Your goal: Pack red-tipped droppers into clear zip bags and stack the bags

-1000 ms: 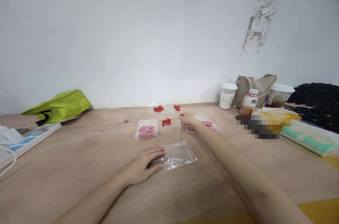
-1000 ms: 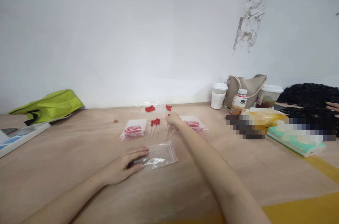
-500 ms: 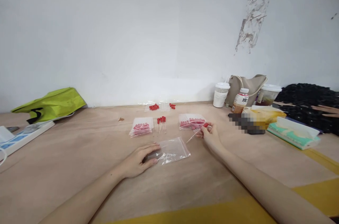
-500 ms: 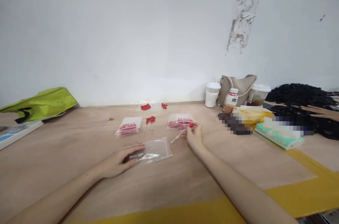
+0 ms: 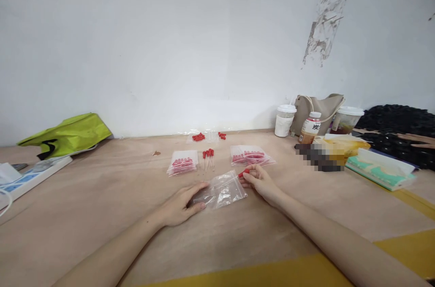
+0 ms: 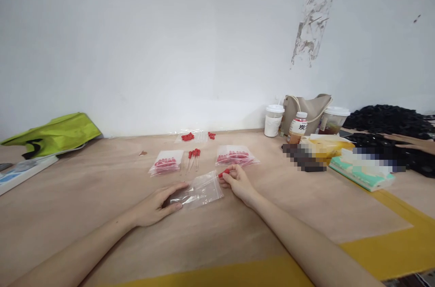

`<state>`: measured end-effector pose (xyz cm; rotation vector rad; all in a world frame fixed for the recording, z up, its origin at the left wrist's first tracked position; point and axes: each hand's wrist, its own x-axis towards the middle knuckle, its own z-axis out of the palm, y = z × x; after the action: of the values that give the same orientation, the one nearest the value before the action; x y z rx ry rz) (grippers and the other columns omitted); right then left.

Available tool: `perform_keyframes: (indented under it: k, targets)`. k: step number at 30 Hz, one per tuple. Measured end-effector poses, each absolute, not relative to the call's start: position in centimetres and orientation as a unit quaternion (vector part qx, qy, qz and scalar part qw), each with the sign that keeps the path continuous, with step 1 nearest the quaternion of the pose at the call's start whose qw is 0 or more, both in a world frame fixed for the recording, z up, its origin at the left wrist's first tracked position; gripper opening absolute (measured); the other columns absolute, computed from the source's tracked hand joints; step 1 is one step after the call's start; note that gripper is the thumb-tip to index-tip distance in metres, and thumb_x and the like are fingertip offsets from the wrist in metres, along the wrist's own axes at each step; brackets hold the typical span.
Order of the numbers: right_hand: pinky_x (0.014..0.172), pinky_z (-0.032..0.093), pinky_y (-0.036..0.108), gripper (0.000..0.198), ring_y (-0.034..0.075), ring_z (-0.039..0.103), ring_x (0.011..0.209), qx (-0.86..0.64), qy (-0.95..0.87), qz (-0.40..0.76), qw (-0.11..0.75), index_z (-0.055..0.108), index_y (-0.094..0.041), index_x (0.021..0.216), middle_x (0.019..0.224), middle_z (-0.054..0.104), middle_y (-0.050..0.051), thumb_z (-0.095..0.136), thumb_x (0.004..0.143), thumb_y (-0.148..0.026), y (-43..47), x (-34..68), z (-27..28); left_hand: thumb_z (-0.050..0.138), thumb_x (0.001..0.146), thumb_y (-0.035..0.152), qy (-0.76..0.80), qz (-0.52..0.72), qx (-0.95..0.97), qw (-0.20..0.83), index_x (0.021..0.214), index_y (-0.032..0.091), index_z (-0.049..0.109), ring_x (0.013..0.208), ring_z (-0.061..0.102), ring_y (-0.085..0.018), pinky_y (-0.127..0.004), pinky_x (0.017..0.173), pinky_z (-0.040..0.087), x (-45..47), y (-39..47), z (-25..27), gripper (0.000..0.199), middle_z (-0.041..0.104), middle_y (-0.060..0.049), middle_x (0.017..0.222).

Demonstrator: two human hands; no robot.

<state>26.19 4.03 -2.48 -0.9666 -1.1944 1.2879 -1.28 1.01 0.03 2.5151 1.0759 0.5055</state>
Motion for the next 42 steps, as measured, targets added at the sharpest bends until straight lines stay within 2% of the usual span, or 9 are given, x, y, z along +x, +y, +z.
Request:
perform_keyframes:
  k: [5,13,15,19,22,26,32,36,42]
  targets:
    - [0.062,0.043,0.025,0.025,0.011,0.054,0.063,-0.403,-0.687,0.416,0.439,0.054,-0.017,0.077,0.070,0.060,-0.001,0.066,0.063,-0.035,4.0,27.1,-2.3,0.045,0.086,0.037,0.367,0.169,0.898,0.175,0.131,0.027,0.032,0.120,0.037,-0.021,-0.038,0.101,0.031,-1.1,1.2,0.2,0.048,0.039,-0.003,0.133]
    - [0.083,0.037,0.031,0.013,0.016,0.052,0.089,-0.412,-0.800,0.198,0.389,0.068,-0.022,0.079,0.091,0.060,0.003,0.058,0.073,-0.028,5.0,26.3,-3.4,0.045,0.086,0.035,0.348,0.180,0.903,0.175,0.127,0.026,0.038,0.119,0.039,-0.021,-0.037,0.100,0.032,-0.9,1.3,0.1,0.043,0.043,-0.003,0.131]
    - [0.080,0.039,0.030,0.015,0.016,0.053,0.086,-0.440,-0.791,0.171,0.388,0.067,-0.021,0.082,0.090,0.060,0.004,0.054,0.074,-0.026,5.2,26.6,-3.4,0.045,0.086,0.034,0.340,0.184,0.905,0.176,0.122,0.025,0.043,0.120,0.038,-0.021,-0.037,0.100,0.031,-0.9,1.3,0.0,0.038,0.043,-0.004,0.130]
    - [0.064,0.041,0.025,0.015,0.013,0.052,0.065,-0.503,-0.742,0.125,0.425,0.062,-0.017,0.080,0.076,0.060,0.003,0.049,0.074,-0.021,6.0,26.6,-1.8,0.048,0.083,0.037,0.354,0.213,0.896,0.165,0.108,0.022,0.052,0.118,0.039,-0.023,-0.037,0.098,0.033,-0.9,1.0,0.1,0.029,0.043,-0.007,0.129]
    - [0.063,0.040,0.023,0.015,0.012,0.053,0.065,-0.504,-0.748,0.122,0.413,0.059,-0.016,0.082,0.074,0.061,0.002,0.047,0.072,-0.016,7.8,24.8,0.2,0.050,0.082,0.037,0.362,0.231,0.886,0.175,0.094,0.020,0.053,0.108,0.048,-0.021,-0.033,0.090,0.039,-0.8,0.6,0.2,0.021,0.049,-0.007,0.120]
    - [0.070,0.040,0.022,0.016,0.014,0.056,0.077,-0.602,-0.712,0.155,0.326,0.059,-0.015,0.082,0.082,0.063,0.005,0.055,0.068,-0.020,11.6,20.3,1.5,0.043,0.086,0.037,0.361,0.229,0.882,0.201,0.090,0.020,0.052,0.104,0.049,-0.020,-0.031,0.085,0.040,-0.7,0.4,0.5,0.020,0.053,-0.007,0.112]
    - [0.062,0.042,0.025,0.044,0.022,0.059,0.081,-0.658,-0.674,0.188,0.279,0.055,-0.009,0.099,0.094,0.062,0.015,0.064,0.062,-0.032,16.5,15.4,0.5,0.040,0.087,0.037,0.359,0.223,0.880,0.218,0.091,0.020,0.049,0.103,0.049,-0.020,-0.031,0.087,0.039,-0.8,0.5,0.5,0.019,0.054,-0.006,0.107]
    - [0.057,0.042,0.025,0.028,0.023,0.061,0.077,-0.665,-0.668,0.208,0.262,0.060,-0.010,0.087,0.085,0.064,0.016,0.060,0.065,-0.027,17.9,15.4,0.0,0.042,0.086,0.036,0.354,0.227,0.880,0.220,0.094,0.021,0.049,0.106,0.047,-0.021,-0.033,0.089,0.038,-0.9,0.5,0.5,0.018,0.054,-0.007,0.109]
    - [0.053,0.042,0.024,0.010,0.020,0.061,0.066,-0.654,-0.670,0.230,0.266,0.062,-0.014,0.072,0.064,0.064,0.009,0.061,0.063,-0.019,17.5,17.1,-0.1,0.045,0.085,0.035,0.355,0.227,0.883,0.208,0.093,0.021,0.050,0.103,0.049,-0.021,-0.032,0.088,0.039,-0.7,0.6,0.4,0.017,0.054,-0.005,0.109]
